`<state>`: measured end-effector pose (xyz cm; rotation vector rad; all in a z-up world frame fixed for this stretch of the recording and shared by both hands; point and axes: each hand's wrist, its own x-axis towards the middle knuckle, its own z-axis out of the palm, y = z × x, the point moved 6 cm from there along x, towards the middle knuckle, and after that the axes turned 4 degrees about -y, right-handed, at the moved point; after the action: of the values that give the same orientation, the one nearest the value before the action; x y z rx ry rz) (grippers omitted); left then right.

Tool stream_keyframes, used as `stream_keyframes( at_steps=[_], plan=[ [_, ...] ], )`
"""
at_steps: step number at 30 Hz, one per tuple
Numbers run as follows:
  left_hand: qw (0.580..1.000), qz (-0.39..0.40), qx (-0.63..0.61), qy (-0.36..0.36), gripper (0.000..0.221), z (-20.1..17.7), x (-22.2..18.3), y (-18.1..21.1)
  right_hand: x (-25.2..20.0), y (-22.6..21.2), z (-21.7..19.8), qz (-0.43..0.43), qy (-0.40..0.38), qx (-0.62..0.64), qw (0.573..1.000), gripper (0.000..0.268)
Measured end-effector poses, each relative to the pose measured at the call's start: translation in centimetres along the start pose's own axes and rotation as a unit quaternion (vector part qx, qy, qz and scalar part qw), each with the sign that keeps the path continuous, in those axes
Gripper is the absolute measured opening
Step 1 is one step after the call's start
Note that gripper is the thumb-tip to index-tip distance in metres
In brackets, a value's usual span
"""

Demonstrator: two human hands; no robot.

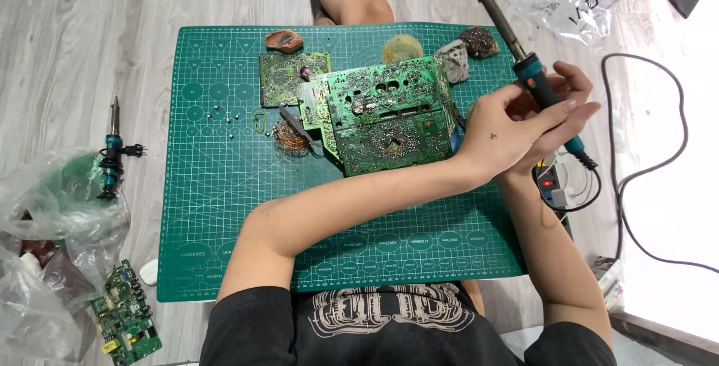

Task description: Soldering electronic components on a circuit board using a soldering iron and a precision tool.

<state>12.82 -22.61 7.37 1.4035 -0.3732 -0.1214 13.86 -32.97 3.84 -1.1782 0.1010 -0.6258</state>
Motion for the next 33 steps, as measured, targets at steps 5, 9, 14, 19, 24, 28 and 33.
stream_keyframes(
  at_steps=[5,9,14,19,24,28,33],
  plan=[
    [0.995,0.044,0.074,-0.046,0.051,1.0,-2.3,0.9,0.6,-0.9,-0.3,0.006,0.03,0.005,1.0,0.071],
    [0.969,0.009,0.121,-0.214,0.075,-1.4,-8.4,2.0,1.1,-0.9,-0.4,0.104,0.044,0.109,0.988,0.074],
    [0.898,0.358,0.231,-0.11,0.028,-8.5,-12.1,2.0,1.7,1.1,-0.7,0.169,0.009,0.17,0.971,0.02],
    [0.869,0.372,0.301,0.126,0.018,-19.1,-9.1,1.9,1.4,4.6,0.1,0.17,-0.153,0.135,0.964,0.026],
    [0.93,0.149,0.18,0.284,0.016,-25.6,-8.9,0.4,0.7,5.9,0.0,0.153,-0.159,0.055,0.974,0.024],
    [0.914,0.156,0.204,0.313,0.012,-27.3,-8.7,-0.3,0.3,5.3,0.2,0.164,-0.163,-0.019,0.973,0.021],
    [0.886,0.203,0.295,0.293,0.01,-26.9,-8.2,0.5,0.1,5.1,0.4,0.18,-0.204,0.007,0.962,0.02]
  ],
)
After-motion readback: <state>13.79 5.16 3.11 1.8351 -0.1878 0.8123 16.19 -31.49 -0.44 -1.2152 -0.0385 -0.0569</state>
